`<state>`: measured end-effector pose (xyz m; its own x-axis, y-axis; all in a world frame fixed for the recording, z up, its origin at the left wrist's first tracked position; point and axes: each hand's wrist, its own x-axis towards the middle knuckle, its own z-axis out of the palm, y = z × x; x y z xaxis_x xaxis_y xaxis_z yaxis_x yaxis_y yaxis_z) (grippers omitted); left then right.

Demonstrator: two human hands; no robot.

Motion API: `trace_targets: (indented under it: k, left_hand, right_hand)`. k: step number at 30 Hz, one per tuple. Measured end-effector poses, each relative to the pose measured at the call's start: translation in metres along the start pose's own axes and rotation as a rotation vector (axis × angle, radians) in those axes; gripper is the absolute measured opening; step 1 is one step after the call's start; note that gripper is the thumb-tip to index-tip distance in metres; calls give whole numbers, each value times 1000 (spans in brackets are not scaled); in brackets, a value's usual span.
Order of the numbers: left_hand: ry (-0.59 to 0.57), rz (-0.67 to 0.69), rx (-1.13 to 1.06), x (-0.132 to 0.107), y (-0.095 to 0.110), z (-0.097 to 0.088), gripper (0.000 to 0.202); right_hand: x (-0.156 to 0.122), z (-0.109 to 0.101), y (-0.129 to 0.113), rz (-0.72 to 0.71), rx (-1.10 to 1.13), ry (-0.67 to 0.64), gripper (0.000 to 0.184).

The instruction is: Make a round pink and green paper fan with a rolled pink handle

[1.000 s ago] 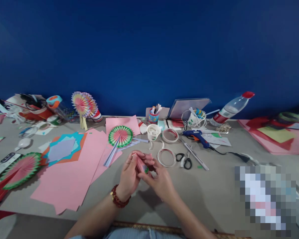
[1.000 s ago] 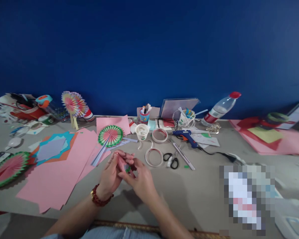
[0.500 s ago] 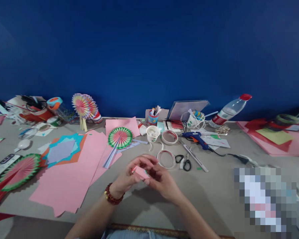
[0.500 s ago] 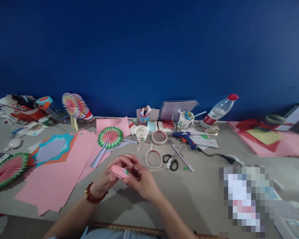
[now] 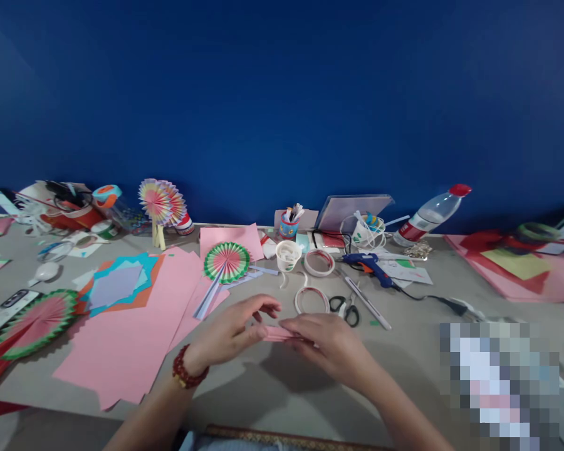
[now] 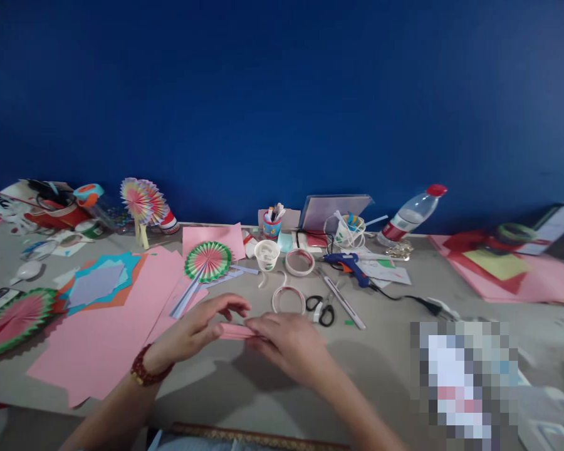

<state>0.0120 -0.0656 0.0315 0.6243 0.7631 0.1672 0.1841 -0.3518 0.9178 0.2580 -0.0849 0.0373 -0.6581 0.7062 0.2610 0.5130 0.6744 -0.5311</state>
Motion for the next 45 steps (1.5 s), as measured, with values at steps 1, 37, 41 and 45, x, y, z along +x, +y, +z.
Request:
trace_targets:
  k: [1,37,41,45]
  left_hand:
    - [-69,-4,50,-1,-2,-6,51]
    - [290,236,553,16,25,-15,25]
    - [425,117,330,14,17,-21,44]
    - [486,-73,64,12,9,-22,29]
  right_hand:
    - [0,-7,0,-42,-53,-24,23]
    - [14,-44,20,183,-108,90,27]
    - [13,-36,37,264,169,177,19]
    - [9,-24,44,415,486,260,29]
